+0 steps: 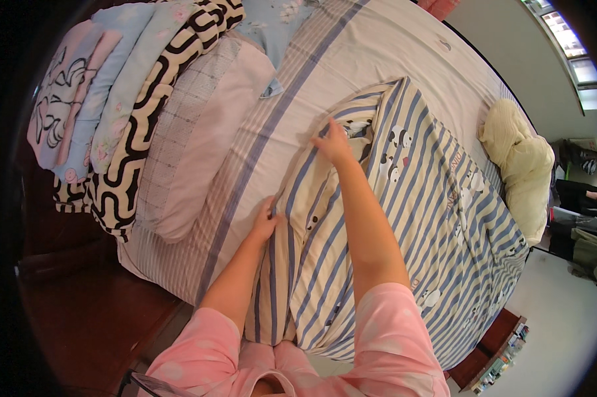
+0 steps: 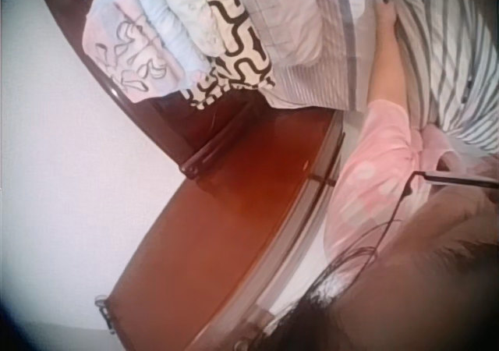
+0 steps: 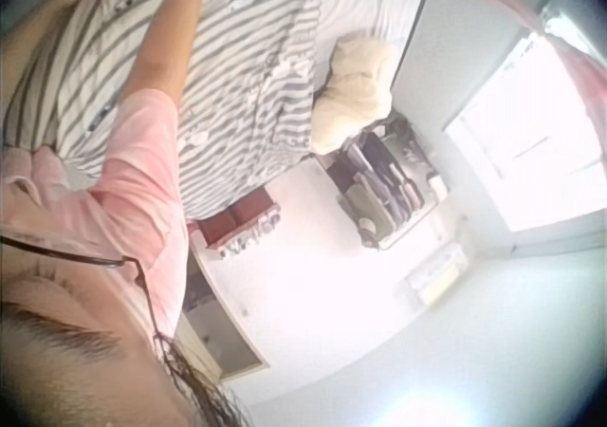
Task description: The person folds a large striped fabric item on a bed by aligning the edges and folding it into a rectangle, then places it on a stack of other folded linens.
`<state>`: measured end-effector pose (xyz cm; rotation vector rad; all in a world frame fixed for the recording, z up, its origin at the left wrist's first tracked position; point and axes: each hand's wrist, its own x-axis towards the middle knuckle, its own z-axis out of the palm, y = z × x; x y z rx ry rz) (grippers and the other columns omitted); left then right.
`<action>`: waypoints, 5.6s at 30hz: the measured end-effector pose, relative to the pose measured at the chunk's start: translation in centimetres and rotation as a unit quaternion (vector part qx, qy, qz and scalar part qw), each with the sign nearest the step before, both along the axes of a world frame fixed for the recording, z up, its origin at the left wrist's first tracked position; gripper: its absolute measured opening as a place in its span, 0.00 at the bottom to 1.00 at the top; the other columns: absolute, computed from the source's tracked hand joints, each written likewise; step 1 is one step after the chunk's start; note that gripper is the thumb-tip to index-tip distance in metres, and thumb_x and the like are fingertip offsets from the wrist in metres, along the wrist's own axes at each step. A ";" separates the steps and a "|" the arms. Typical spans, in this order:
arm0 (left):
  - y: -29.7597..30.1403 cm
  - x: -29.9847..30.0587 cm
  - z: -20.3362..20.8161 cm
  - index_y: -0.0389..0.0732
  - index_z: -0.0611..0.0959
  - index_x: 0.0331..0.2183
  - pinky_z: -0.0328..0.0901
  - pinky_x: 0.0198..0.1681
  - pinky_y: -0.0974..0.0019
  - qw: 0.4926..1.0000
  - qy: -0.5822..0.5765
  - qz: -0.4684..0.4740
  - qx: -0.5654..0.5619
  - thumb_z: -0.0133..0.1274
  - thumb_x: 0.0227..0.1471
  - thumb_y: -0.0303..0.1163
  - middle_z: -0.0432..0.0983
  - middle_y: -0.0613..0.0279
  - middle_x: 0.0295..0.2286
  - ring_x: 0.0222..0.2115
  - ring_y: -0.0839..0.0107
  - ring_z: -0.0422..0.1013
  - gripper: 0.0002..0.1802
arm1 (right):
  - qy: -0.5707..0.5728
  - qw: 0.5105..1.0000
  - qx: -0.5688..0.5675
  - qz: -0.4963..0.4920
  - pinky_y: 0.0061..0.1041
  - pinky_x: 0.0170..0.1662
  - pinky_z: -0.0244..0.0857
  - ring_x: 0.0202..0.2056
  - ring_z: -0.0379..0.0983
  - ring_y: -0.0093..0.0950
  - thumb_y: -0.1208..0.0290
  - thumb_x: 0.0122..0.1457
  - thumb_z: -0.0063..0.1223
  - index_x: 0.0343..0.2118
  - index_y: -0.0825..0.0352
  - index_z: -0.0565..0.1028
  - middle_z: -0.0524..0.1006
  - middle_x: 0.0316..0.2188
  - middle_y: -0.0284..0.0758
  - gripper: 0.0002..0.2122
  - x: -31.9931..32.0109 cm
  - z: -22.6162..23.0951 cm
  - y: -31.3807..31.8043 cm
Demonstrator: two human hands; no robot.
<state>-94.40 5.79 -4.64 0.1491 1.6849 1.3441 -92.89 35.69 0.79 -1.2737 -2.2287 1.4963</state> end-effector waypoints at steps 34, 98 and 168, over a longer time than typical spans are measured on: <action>9.5 1.7 3.1 0.46 0.52 0.57 0.47 0.58 0.63 0.768 0.439 -0.368 -0.286 0.64 0.33 0.39 0.40 0.47 0.57 0.56 0.53 0.46 0.52 | -0.009 0.966 -0.210 -0.150 0.21 0.23 0.66 0.19 0.71 0.25 0.52 0.52 0.49 0.38 0.70 0.70 0.75 0.25 0.38 0.22 3.4 0.0 10.7; -27.8 6.7 5.0 0.52 0.69 0.50 0.49 0.55 0.48 0.607 0.691 -0.350 -0.177 0.47 0.45 0.32 0.48 0.65 0.56 0.57 0.58 0.47 0.26 | -0.445 0.842 0.072 0.297 0.51 0.56 0.45 0.56 0.41 0.61 0.42 0.35 0.58 0.60 0.46 0.45 0.33 0.58 0.59 0.48 34.5 -1.7 -46.1; -43.6 -3.2 17.5 0.34 0.69 0.47 0.59 0.46 0.68 0.986 -0.025 0.165 0.016 0.41 0.56 0.44 0.70 0.59 0.42 0.41 0.70 0.66 0.24 | 0.050 0.992 -0.098 0.057 0.20 0.36 0.65 0.30 0.71 0.24 0.72 0.54 0.48 0.38 0.68 0.74 0.76 0.30 0.34 0.10 15.8 3.1 -49.0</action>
